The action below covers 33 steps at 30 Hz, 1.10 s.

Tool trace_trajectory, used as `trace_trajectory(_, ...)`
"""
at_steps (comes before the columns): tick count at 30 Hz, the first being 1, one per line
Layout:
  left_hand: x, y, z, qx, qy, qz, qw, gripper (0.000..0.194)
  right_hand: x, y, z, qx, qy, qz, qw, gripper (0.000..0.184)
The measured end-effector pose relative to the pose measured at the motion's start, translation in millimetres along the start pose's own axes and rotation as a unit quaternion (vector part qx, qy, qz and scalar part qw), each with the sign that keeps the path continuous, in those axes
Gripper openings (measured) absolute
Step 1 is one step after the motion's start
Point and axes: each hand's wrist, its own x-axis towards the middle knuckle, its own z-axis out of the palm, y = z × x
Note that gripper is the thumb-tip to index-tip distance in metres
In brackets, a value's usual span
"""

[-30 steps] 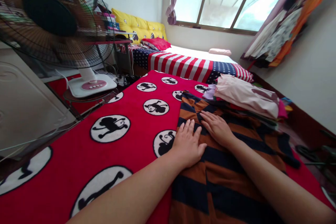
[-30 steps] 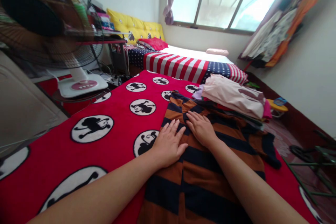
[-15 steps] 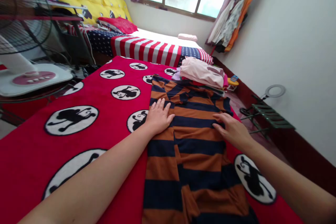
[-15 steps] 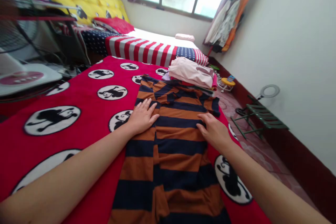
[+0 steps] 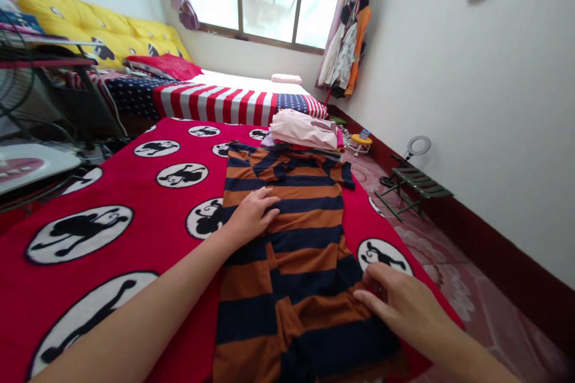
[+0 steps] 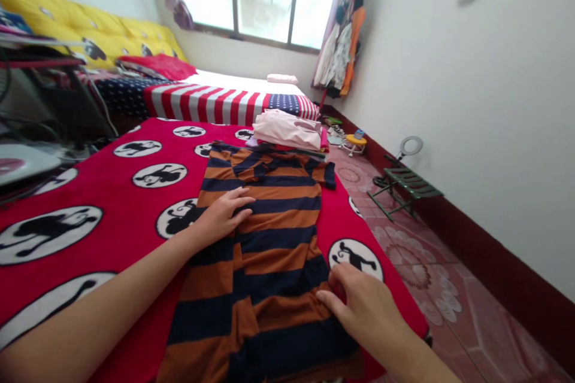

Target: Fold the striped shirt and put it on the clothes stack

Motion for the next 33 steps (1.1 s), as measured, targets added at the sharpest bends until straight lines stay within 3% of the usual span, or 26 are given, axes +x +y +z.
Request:
trace_trajectory(4, -5, 17, 1.2, -0.046, -0.079, 0.088, 0.992, 0.040, -4, 4, 0, 0.046, 0.035, -0.003, 0.998, 0.019)
trace_trajectory(7, -8, 18, 0.5, -0.041, -0.122, 0.101, 0.987, 0.045, -12, 16, -6, 0.117, 0.089, 0.029, 0.989, 0.022)
trace_trajectory(9, -8, 16, -0.3, -0.041, -0.130, 0.098, 0.986, 0.045, -21, 23, -4, 0.212, 0.131, 0.061, 0.966, 0.025)
trace_trajectory(11, -7, 15, -0.4, -0.038, -0.133, 0.093, 0.986, 0.045, -29, 27, 3, 0.348, 0.145, 0.121, 0.918, 0.030)
trace_trajectory(15, -6, 17, 0.1, -0.035, -0.124, 0.085, 0.988, 0.044, -39, 19, 16, 0.604, 0.116, 0.263, 0.744, 0.032)
trace_trajectory(17, -6, 23, -1.1, -0.058, -0.111, 0.087, 0.988, 0.041, -40, 11, 13, 0.653, 0.108, 0.277, 0.696, 0.032)
trace_trajectory(19, -7, 35, -4.1, -0.110, -0.099, 0.097, 0.984, 0.040, -38, 1, 4, 0.646, 0.096, 0.257, 0.712, 0.032)
trace_trajectory(23, -10, 69, -11.4, -0.198, -0.087, 0.111, 0.970, 0.054, -28, -28, -20, 0.538, 0.050, 0.101, 0.835, 0.027)
trace_trajectory(25, -12, 82, -12.3, -0.204, -0.091, 0.123, 0.967, 0.063, -17, -47, -27, 0.477, -0.037, 0.003, 0.878, 0.023)
trace_trajectory(27, -15, 89, -10.2, -0.195, -0.104, 0.148, 0.964, 0.057, 4, -60, -30, 0.429, -0.133, -0.063, 0.891, 0.020)
trace_trajectory(29, -17, 89, -6.4, -0.180, -0.118, 0.175, 0.961, 0.045, 37, -61, -29, 0.415, -0.172, -0.081, 0.890, 0.022)
trace_trajectory(31, -18, 86, -2.8, -0.161, -0.126, 0.191, 0.960, 0.038, 83, -44, -29, 0.411, -0.125, -0.059, 0.901, 0.031)
trace_trajectory(33, -19, 83, -0.6, -0.141, -0.123, 0.198, 0.962, 0.038, 138, -15, -29, 0.321, 0.009, -0.020, 0.947, 0.032)
